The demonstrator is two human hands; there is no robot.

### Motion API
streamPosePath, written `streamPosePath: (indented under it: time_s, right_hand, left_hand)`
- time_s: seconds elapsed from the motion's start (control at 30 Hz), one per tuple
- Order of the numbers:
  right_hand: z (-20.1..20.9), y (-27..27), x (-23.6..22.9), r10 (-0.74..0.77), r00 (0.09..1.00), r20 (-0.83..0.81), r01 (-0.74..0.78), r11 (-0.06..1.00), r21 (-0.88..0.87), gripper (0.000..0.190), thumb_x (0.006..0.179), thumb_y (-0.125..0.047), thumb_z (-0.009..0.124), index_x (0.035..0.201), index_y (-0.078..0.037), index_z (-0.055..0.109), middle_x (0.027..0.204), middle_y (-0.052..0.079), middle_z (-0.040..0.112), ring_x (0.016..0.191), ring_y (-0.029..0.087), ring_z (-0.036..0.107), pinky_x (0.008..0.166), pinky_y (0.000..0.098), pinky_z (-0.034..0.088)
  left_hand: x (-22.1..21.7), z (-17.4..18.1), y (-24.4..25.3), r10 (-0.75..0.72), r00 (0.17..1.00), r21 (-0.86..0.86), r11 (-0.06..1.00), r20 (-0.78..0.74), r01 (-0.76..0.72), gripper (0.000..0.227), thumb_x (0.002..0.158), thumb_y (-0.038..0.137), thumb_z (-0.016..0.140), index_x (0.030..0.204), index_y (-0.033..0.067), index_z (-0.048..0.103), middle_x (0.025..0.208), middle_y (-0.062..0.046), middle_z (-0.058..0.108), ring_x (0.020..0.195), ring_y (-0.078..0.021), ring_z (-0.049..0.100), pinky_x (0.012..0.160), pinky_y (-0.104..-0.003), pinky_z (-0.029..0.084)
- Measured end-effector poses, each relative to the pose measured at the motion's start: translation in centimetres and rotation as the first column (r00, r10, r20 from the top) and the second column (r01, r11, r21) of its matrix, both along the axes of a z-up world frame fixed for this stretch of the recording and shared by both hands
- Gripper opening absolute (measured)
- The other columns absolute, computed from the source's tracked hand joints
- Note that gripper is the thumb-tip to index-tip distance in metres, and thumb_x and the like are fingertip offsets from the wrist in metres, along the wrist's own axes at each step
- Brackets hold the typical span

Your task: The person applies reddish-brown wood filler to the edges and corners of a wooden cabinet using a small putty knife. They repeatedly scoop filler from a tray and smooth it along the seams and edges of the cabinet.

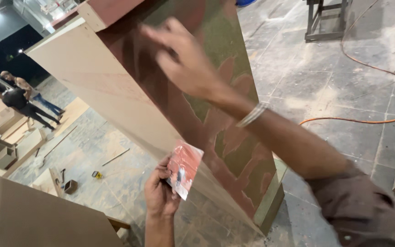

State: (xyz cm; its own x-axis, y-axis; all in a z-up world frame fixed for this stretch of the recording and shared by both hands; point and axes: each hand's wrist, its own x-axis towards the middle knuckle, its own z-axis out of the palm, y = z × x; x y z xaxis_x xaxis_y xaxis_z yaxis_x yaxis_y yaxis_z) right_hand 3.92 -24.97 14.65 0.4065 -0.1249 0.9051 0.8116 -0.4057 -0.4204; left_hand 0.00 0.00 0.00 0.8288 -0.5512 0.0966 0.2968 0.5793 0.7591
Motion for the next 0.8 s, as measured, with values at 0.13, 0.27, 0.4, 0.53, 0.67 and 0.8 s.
streamPosePath:
  time_s: [0.13, 0.27, 0.4, 0.53, 0.67, 0.8]
  right_hand:
    - [-4.3, -2.1, -8.1, -0.105, 0.673, -0.733, -0.366, 0.814, -0.452, 0.063, 0.1, -0.008, 0.054, 0.15, -0.045, 0.053, 0.154, 0.002, 0.042, 0.098, 0.025, 0.065, 0.079, 0.0411, 0.056]
    - [-8.5, -2.9, -12.8, 0.086, 0.926, -0.369, -0.329, 0.667, -0.669, 0.077, 0.08, 0.007, 0.061, 0.146, -0.031, 0.055, 0.161, 0.014, 0.04, 0.139, 0.033, 0.048, 0.11, 0.0473, 0.043]
    - [-9.3, -5.3, -15.2, -0.086, 0.951, -0.298, -0.164, 0.677, -0.717, 0.062, 0.083, -0.005, 0.068, 0.138, -0.033, 0.063, 0.154, 0.009, 0.048, 0.136, 0.033, 0.05, 0.107, 0.0465, 0.045]
    - [-10.3, -5.7, -15.2, -0.174, 0.92, -0.352, -0.135, 0.702, -0.7, 0.059, 0.085, -0.005, 0.067, 0.137, -0.032, 0.064, 0.145, 0.004, 0.057, 0.128, 0.028, 0.058, 0.104, 0.0447, 0.049]
    - [-11.1, -5.6, -15.2, -0.191, 0.893, -0.407, -0.17, 0.695, -0.699, 0.055, 0.087, -0.005, 0.066, 0.136, -0.03, 0.066, 0.135, 0.004, 0.065, 0.118, 0.027, 0.064, 0.099, 0.0429, 0.053]
    - [-11.1, -5.4, -16.0, -0.13, 0.77, -0.625, -0.31, 0.78, -0.544, 0.053, 0.089, -0.007, 0.065, 0.139, -0.025, 0.063, 0.126, 0.003, 0.07, 0.108, 0.024, 0.069, 0.092, 0.0394, 0.057]
  left_hand:
    - [-3.9, 4.6, -3.6, 0.45, 0.803, 0.351, 0.879, -0.392, -0.321, 0.066, 0.077, -0.001, 0.029, 0.139, -0.0173, 0.044, 0.108, -0.023, 0.06, 0.066, -0.0188, 0.067, 0.056, -0.025, 0.058]
    - [-4.6, 3.9, -3.7, 0.093, 0.935, 0.142, 0.989, -0.341, -0.046, 0.064, 0.077, -0.005, 0.034, 0.138, -0.0217, 0.045, 0.106, -0.025, 0.064, 0.058, -0.0176, 0.065, 0.049, -0.024, 0.053]
    - [-2.5, -1.1, -2.9, -0.297, 0.955, -0.045, 0.954, -0.009, 0.296, 0.057, 0.081, 0.001, 0.047, 0.134, -0.0195, 0.052, 0.096, -0.02, 0.072, 0.045, -0.0102, 0.057, 0.038, -0.021, 0.044]
    - [-1.6, -2.5, -3.3, -0.373, 0.928, 0.038, 0.927, 0.019, 0.372, 0.052, 0.085, 0.001, 0.046, 0.133, -0.0194, 0.053, 0.078, -0.012, 0.068, 0.043, -0.0095, 0.052, 0.037, -0.022, 0.041]
    - [-1.6, -1.7, -4.1, -0.331, 0.942, 0.144, 0.937, 0.061, 0.32, 0.053, 0.085, 0.003, 0.045, 0.133, -0.0189, 0.056, 0.072, -0.008, 0.065, 0.042, -0.0079, 0.051, 0.035, -0.02, 0.04]
    - [-1.5, -0.7, -4.1, -0.142, 0.99, 0.192, 0.972, 0.017, 0.136, 0.052, 0.084, 0.005, 0.044, 0.132, -0.0123, 0.058, 0.07, -0.006, 0.066, 0.041, -0.0075, 0.052, 0.031, -0.02, 0.038]
